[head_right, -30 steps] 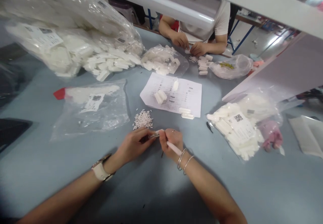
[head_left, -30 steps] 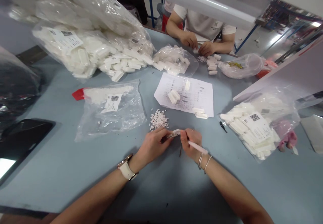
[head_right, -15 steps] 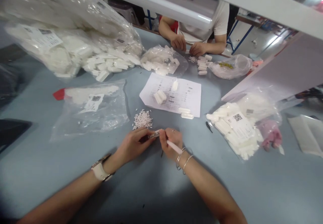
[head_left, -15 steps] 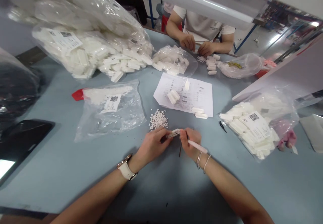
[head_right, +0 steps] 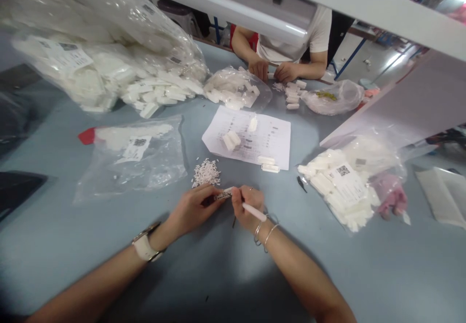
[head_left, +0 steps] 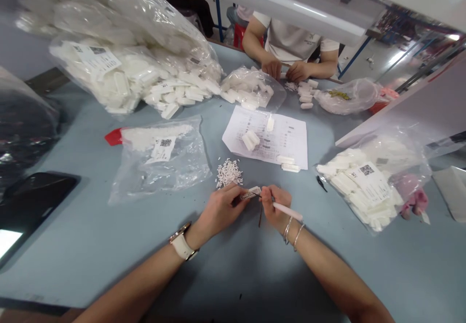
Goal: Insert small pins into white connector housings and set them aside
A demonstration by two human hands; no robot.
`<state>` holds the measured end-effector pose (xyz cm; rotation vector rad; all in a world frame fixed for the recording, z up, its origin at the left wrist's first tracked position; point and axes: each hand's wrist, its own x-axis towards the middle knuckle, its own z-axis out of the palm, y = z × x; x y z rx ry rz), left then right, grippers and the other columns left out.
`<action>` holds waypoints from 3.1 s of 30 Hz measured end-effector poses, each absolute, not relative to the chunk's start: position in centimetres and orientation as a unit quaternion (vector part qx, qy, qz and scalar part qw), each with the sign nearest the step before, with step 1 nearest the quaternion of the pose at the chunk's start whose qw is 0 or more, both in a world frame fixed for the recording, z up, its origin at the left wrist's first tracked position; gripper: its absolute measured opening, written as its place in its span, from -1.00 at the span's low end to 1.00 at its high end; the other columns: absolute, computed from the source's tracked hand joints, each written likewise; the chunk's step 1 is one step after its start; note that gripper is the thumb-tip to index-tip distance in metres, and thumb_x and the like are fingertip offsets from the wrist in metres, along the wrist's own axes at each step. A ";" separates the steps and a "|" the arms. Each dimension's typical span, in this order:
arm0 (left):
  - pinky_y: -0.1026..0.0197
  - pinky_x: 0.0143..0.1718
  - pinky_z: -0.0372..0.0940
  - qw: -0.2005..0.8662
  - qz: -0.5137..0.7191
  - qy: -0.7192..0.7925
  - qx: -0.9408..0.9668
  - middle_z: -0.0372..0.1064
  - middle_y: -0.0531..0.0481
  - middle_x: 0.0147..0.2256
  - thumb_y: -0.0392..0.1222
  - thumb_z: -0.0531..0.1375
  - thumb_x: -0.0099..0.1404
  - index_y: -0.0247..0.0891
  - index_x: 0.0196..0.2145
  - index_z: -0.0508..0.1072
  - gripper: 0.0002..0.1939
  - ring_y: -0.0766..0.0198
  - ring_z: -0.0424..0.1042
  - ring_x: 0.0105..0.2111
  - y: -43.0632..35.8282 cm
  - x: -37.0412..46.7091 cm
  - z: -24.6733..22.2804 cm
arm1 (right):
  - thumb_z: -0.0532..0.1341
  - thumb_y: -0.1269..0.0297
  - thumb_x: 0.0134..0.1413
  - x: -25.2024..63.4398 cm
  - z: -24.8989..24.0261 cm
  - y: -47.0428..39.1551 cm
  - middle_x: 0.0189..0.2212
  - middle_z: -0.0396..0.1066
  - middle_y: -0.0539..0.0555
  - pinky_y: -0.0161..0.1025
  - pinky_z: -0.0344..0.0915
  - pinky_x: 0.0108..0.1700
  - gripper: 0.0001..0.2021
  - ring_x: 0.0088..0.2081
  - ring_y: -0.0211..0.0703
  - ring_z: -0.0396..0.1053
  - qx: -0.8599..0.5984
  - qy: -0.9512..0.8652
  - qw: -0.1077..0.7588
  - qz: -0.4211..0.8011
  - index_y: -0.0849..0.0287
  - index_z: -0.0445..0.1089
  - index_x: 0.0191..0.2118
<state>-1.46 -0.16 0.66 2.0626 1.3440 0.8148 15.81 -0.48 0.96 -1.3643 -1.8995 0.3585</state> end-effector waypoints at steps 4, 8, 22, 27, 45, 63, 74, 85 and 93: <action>0.33 -0.49 0.20 0.275 0.296 0.500 0.766 0.32 0.06 -0.48 -0.22 0.11 0.25 -0.23 -0.38 0.41 -0.89 0.36 0.31 -0.51 -0.2 -1.5 0.8 | -0.07 0.17 0.27 15.6 1.0 -0.3 -0.70 0.31 -0.01 -0.33 0.14 -0.52 -0.59 -0.64 -0.29 0.26 -0.541 -0.733 0.388 0.142 0.13 0.21 -0.59; 0.32 -0.48 0.19 0.270 0.304 0.491 0.770 0.32 0.06 -0.49 -0.23 0.10 0.26 -0.24 -0.37 0.42 -0.89 0.36 0.31 -0.52 -0.1 -1.4 0.9 | -0.06 0.16 0.27 15.4 0.8 -0.1 -0.73 0.26 -0.04 -0.34 0.11 -0.55 -0.59 -0.67 -0.31 0.20 -0.554 -0.710 0.402 0.163 0.12 0.14 -0.61; 0.34 -0.51 0.18 0.249 0.295 0.486 0.784 0.29 0.07 -0.50 -0.23 0.07 0.27 -0.24 -0.40 0.40 -0.86 0.37 0.30 -0.53 -0.3 -1.5 0.6 | -0.08 0.26 0.29 14.7 1.9 -0.1 -0.58 0.33 0.04 -0.31 0.18 -0.38 -0.65 -0.48 -0.23 0.28 -0.470 -0.797 0.365 0.101 0.13 0.21 -0.53; 0.34 -0.50 0.18 0.242 0.297 0.488 0.784 0.29 0.07 -0.51 -0.22 0.07 0.27 -0.24 -0.40 0.40 -0.86 0.38 0.29 -0.55 -0.2 -1.4 0.6 | -0.08 0.25 0.28 15.0 1.4 -0.2 -0.61 0.30 0.02 -0.31 0.17 -0.43 -0.65 -0.50 -0.24 0.28 -0.476 -0.781 0.389 0.115 0.14 0.23 -0.52; 0.32 -0.49 0.19 0.257 0.297 0.500 0.772 0.31 0.06 -0.49 -0.21 0.10 0.26 -0.23 -0.40 0.40 -0.88 0.36 0.31 -0.52 -0.2 -1.4 0.8 | -0.10 0.19 0.28 15.7 0.5 -0.4 -0.68 0.26 -0.03 -0.34 0.16 -0.47 -0.61 -0.59 -0.28 0.25 -0.534 -0.732 0.392 0.159 0.14 0.24 -0.55; 0.30 -0.50 0.18 0.259 0.290 0.502 0.772 0.30 0.05 -0.50 -0.24 0.10 0.24 -0.25 -0.42 0.41 -0.88 0.35 0.29 -0.53 -0.3 -1.4 0.7 | -0.10 0.24 0.29 15.0 1.4 -0.2 -0.65 0.27 0.00 -0.33 0.10 -0.48 -0.62 -0.56 -0.27 0.24 -0.477 -0.791 0.376 0.077 0.13 0.19 -0.55; 0.33 -0.49 0.17 0.263 0.295 0.502 0.770 0.32 0.05 -0.50 -0.22 0.10 0.25 -0.25 -0.42 0.41 -0.87 0.36 0.32 -0.52 -0.2 -1.4 0.8 | -0.05 0.28 0.26 15.6 0.9 -0.5 -0.64 0.32 0.00 -0.33 0.14 -0.46 -0.66 -0.57 -0.27 0.26 -0.506 -0.757 0.398 0.115 0.15 0.26 -0.51; 0.31 -0.45 0.23 0.265 0.292 0.499 0.772 0.35 0.03 -0.46 -0.24 0.08 0.24 -0.26 -0.39 0.42 -0.87 0.34 0.34 -0.49 -0.2 -1.4 0.8 | -0.06 0.32 0.27 15.0 1.6 0.1 -0.64 0.31 0.04 -0.31 0.19 -0.42 -0.65 -0.54 -0.23 0.27 -0.410 -0.836 0.362 0.040 0.13 0.20 -0.56; 0.32 -0.47 0.20 0.268 0.292 0.509 0.765 0.33 0.06 -0.48 -0.20 0.10 0.24 -0.24 -0.41 0.41 -0.87 0.35 0.34 -0.50 -0.1 -1.3 0.7 | -0.08 0.29 0.27 15.7 0.9 -0.5 -0.63 0.32 0.01 -0.32 0.17 -0.47 -0.68 -0.56 -0.25 0.28 -0.486 -0.755 0.426 0.107 0.14 0.25 -0.49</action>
